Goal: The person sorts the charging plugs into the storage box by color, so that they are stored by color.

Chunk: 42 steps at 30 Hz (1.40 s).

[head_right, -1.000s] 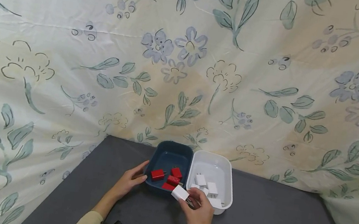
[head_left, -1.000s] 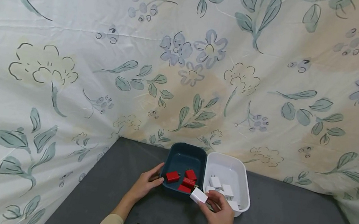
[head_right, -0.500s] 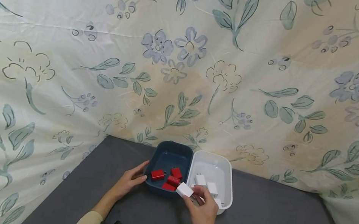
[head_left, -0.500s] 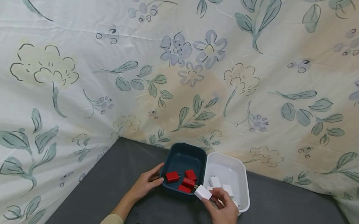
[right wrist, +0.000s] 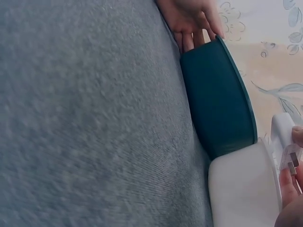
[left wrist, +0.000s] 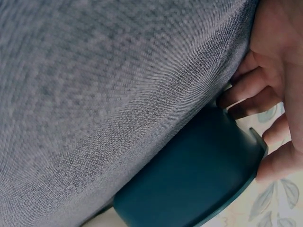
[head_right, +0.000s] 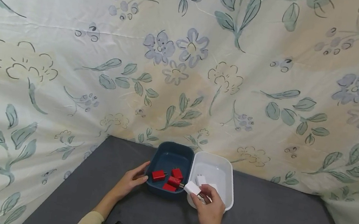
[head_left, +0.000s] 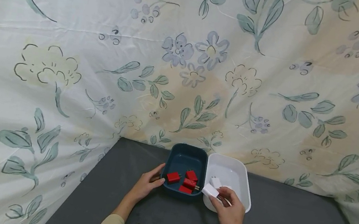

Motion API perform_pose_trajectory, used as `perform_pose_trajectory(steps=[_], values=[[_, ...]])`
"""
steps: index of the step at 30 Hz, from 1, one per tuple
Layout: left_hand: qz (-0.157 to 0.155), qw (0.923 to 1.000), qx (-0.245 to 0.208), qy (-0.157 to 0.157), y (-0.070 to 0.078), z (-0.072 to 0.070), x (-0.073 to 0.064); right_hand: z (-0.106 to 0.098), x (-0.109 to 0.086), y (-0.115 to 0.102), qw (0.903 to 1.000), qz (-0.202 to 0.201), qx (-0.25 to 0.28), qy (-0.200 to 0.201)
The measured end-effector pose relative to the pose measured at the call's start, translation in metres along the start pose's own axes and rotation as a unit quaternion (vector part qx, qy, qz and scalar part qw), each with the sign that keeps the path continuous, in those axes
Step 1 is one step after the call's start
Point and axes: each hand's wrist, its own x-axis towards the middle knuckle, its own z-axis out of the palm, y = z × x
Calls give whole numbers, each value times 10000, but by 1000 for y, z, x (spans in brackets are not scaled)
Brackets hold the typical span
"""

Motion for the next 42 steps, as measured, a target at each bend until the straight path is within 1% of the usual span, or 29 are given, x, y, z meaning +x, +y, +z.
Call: perform_pose_trajectory(steps=[3,6,7,10,13,16,20,22,28,29,33,36,38,42], values=[[10,10000,10,78,-16,2,4,-2,3,-2,9998,-62,-166,90],[92,9997,54,233,-32,4,8,-6,6,-2,9995,-130,-224,169],[122,9995,49,281,-37,4,9,-6,9,3,9994,-138,-230,203],[195,9993,49,327,-37,5,9,-10,14,7,9987,-151,-409,267],[137,9994,67,296,-34,5,9,-13,18,7,9972,-144,-643,348],[30,9998,50,215,-25,3,8,-17,20,6,9968,-143,-695,379],[34,9999,-4,116,-13,2,5,-20,23,6,9969,-199,-675,351],[91,9999,29,135,-14,2,4,-21,25,6,9969,-197,-688,339],[31,9994,105,326,-32,3,7,-22,32,9,9935,-63,-1057,420],[-5,9993,77,368,-33,3,7,-22,33,9,9932,-68,-1081,429],[71,9989,97,453,-36,1,5,-22,37,11,9929,-94,-1097,445],[109,9990,196,399,-36,1,5,-24,38,13,9923,-88,-1131,487],[48,9991,188,370,-34,1,6,-27,40,13,9915,-100,-1175,548],[-17,9997,66,254,-19,2,4,-34,43,14,9884,-131,-1347,685]])
